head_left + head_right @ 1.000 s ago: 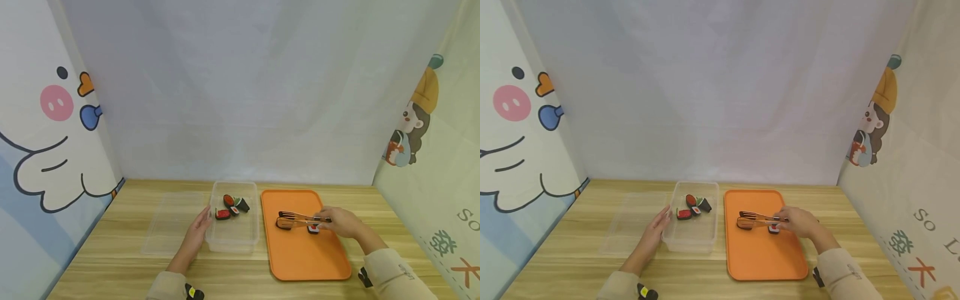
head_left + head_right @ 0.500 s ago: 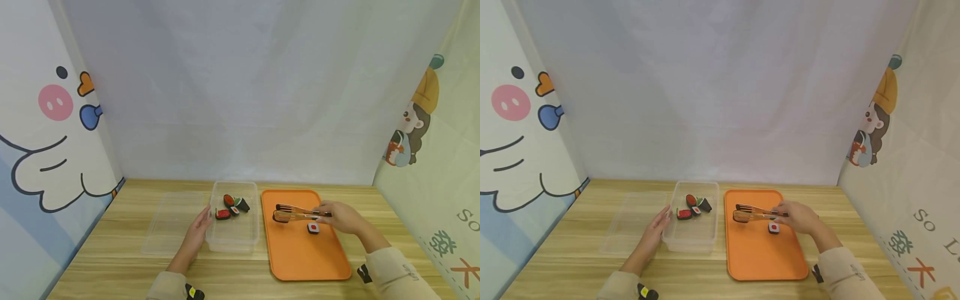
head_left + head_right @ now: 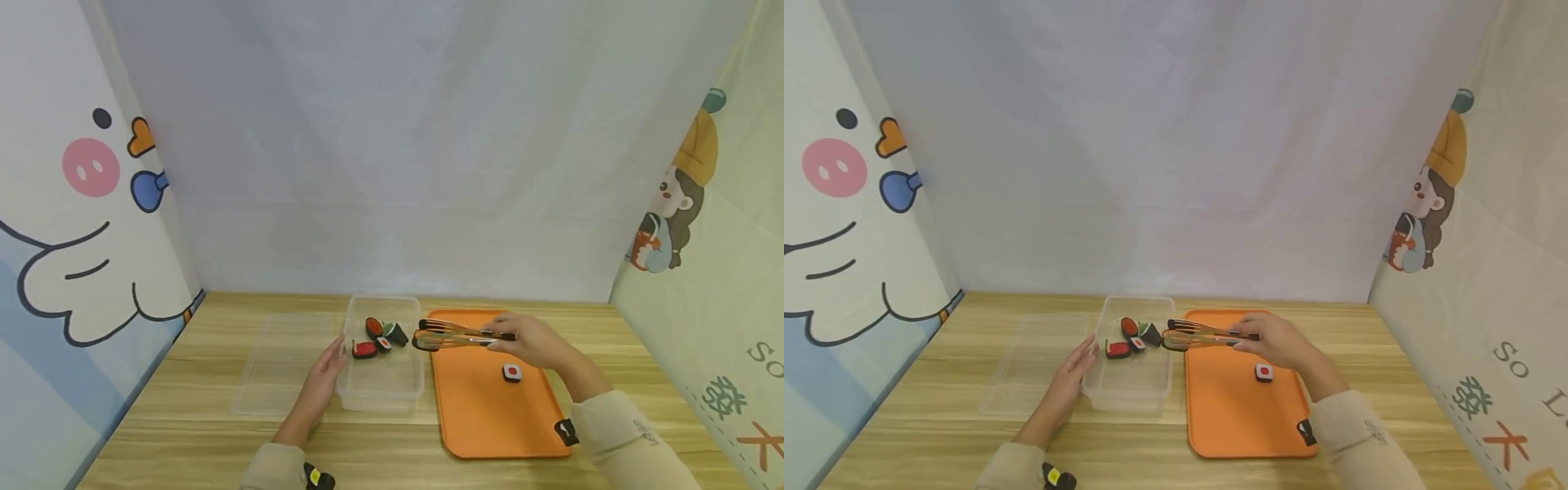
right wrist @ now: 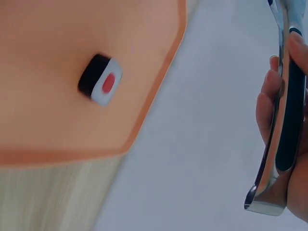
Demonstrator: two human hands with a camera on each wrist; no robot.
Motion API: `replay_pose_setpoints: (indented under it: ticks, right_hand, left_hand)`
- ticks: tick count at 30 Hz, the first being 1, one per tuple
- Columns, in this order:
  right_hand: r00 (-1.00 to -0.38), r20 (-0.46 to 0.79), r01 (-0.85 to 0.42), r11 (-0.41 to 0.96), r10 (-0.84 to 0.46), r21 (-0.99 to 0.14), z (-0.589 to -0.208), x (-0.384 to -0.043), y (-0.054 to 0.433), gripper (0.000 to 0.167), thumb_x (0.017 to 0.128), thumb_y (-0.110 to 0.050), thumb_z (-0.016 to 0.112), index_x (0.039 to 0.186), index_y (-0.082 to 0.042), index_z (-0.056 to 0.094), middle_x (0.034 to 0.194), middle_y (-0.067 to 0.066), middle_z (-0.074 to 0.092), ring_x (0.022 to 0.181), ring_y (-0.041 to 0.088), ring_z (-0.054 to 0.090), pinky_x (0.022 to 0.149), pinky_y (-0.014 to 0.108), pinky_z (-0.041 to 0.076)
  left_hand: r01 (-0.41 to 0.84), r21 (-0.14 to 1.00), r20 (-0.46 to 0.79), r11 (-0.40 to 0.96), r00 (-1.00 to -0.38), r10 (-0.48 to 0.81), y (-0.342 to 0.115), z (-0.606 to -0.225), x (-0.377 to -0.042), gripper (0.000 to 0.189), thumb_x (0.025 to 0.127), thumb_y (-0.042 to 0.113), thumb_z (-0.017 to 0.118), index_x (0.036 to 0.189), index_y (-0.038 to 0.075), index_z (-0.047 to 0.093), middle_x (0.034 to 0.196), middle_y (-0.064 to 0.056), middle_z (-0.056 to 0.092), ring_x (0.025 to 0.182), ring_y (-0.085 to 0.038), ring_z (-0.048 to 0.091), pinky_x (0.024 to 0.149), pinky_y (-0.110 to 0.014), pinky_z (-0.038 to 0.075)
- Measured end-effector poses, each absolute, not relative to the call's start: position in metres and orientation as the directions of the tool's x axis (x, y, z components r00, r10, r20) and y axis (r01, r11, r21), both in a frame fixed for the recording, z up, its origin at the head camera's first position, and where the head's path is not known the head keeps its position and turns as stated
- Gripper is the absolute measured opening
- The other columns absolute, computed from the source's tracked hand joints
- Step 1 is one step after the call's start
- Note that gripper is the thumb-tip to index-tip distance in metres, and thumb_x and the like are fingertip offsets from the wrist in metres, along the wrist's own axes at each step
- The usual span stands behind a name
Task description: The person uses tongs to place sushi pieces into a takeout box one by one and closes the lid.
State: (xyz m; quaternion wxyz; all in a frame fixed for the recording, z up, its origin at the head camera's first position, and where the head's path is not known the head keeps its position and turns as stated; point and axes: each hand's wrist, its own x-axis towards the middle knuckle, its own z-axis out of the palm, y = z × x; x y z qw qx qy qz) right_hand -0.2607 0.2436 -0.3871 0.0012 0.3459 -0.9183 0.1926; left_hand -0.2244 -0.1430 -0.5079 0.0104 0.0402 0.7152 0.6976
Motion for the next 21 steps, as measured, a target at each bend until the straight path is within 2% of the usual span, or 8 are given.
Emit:
replay_pose_setpoints:
  ticks: [6, 11, 17, 21]
  right_hand:
    - [-0.733, 0.142, -0.662, 0.651, -0.665, -0.371, -0.395, -0.266, 0.212, 0.032, 0.093, -0.022, 0.068, 0.120, -0.004, 0.069, 0.109, 0.001, 0.064, 0.080, 0.009, 0.056, 0.066, 0.030, 0.049]
    - [-0.727, 0.101, -0.665, 0.659, -0.680, -0.352, -0.403, -0.270, 0.183, 0.033, 0.094, -0.026, 0.067, 0.122, -0.008, 0.069, 0.104, -0.005, 0.062, 0.074, 0.006, 0.052, 0.063, 0.028, 0.046]
    - [-0.721, 0.063, -0.666, 0.665, -0.690, -0.337, -0.411, -0.273, 0.156, 0.035, 0.094, -0.025, 0.067, 0.124, -0.008, 0.068, 0.101, -0.005, 0.061, 0.073, 0.007, 0.051, 0.064, 0.029, 0.045]
    - [-0.734, 0.035, -0.651, 0.689, -0.678, -0.319, -0.414, -0.274, 0.143, 0.037, 0.094, -0.026, 0.067, 0.125, -0.007, 0.067, 0.105, 0.000, 0.062, 0.081, 0.014, 0.057, 0.069, 0.034, 0.049]
  left_hand:
    - [0.043, 0.999, 0.041, 0.022, -0.996, 0.073, -0.143, -0.507, -0.223, 0.050, 0.106, 0.014, 0.042, 0.153, 0.004, 0.028, 0.155, -0.023, 0.022, 0.143, -0.037, 0.018, 0.115, -0.049, 0.016]
    - [0.041, 0.999, 0.040, 0.015, -0.996, 0.074, -0.144, -0.507, -0.223, 0.051, 0.106, 0.017, 0.042, 0.153, 0.004, 0.028, 0.156, -0.022, 0.022, 0.143, -0.036, 0.018, 0.115, -0.048, 0.016]
    - [0.035, 0.999, 0.033, 0.019, -0.997, 0.074, -0.144, -0.506, -0.222, 0.053, 0.106, 0.021, 0.043, 0.153, 0.005, 0.027, 0.156, -0.021, 0.022, 0.143, -0.036, 0.018, 0.115, -0.049, 0.017]
    - [0.037, 0.999, 0.035, 0.021, -0.996, 0.076, -0.143, -0.505, -0.222, 0.052, 0.106, 0.021, 0.043, 0.153, 0.005, 0.027, 0.156, -0.020, 0.021, 0.143, -0.035, 0.018, 0.115, -0.048, 0.017]
